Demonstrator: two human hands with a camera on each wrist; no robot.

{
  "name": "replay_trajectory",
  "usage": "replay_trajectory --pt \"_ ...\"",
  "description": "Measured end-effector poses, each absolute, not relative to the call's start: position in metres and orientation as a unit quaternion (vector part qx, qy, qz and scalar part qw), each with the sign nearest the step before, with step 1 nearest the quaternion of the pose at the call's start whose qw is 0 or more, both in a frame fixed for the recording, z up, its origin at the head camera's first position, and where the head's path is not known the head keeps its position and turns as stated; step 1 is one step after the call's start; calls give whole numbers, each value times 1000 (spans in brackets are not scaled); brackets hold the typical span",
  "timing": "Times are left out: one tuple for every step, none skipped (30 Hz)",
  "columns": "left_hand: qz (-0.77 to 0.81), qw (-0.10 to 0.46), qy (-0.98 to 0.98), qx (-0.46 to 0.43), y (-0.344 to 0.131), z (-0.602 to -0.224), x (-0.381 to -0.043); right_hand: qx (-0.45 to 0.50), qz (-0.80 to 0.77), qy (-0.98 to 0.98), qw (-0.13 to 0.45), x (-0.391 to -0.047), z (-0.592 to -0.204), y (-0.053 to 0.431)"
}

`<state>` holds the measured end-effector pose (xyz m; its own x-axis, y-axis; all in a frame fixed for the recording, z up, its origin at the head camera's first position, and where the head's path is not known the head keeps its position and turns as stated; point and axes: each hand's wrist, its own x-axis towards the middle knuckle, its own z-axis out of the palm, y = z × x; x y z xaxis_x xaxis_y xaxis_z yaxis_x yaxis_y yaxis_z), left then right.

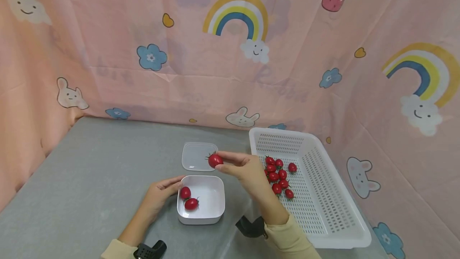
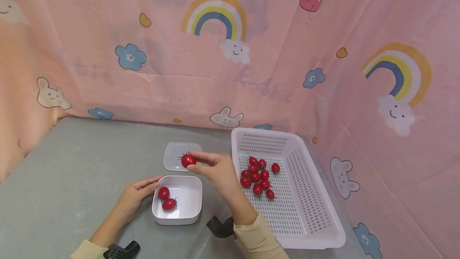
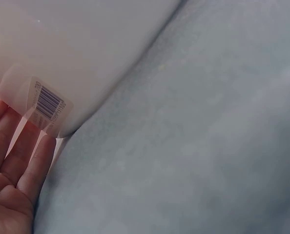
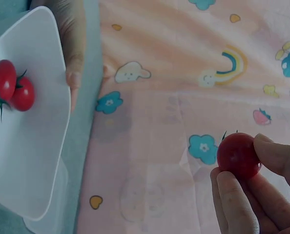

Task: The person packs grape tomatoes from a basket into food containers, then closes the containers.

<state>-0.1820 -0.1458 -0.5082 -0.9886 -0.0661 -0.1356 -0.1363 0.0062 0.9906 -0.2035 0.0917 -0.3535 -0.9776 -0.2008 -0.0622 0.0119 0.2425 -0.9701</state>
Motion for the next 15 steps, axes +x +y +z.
replay_trajectory --pt "701 25 709 -71 -146 -508 -182 -60 -614 782 86 -202 -353 90" --pt "701 26 709 -73 -146 -508 -182 -62 -616 781 84 -201 -353 89" --pt "700 26 710 -74 -146 -508 -182 -64 -618 780 82 -199 -352 87" --pt "697 26 712 -75 -146 -508 -181 -67 -619 779 81 -198 -352 86" --pt "695 26 714 -77 -146 -508 -181 -69 -618 779 79 -197 -352 84" --pt "694 26 715 -78 -146 -508 -181 -71 -617 780 79 -195 -353 83" --pt "693 26 716 -79 -146 -508 -181 -72 -617 780 79 -194 -353 81" --pt "691 26 718 -81 -146 -507 -181 -75 -617 779 80 -193 -354 80" --pt "689 25 720 -81 -146 -507 -180 -77 -619 778 79 -192 -355 78" --pt "688 25 721 -81 -146 -507 -180 -80 -616 780 77 -190 -356 77" --pt "687 25 722 -82 -146 -507 -180 -82 -614 782 76 -188 -358 76" --pt "687 26 722 -83 -146 -507 -180 -86 -613 782 74 -187 -359 74" --pt "686 26 722 -84 -146 -507 -180 -89 -613 781 74 -186 -361 73" --pt "686 27 722 -84 -146 -507 -180 -92 -611 783 72 -184 -363 72" --pt "687 26 722 -82 -146 -506 -180 -95 -610 783 69 -183 -365 71"
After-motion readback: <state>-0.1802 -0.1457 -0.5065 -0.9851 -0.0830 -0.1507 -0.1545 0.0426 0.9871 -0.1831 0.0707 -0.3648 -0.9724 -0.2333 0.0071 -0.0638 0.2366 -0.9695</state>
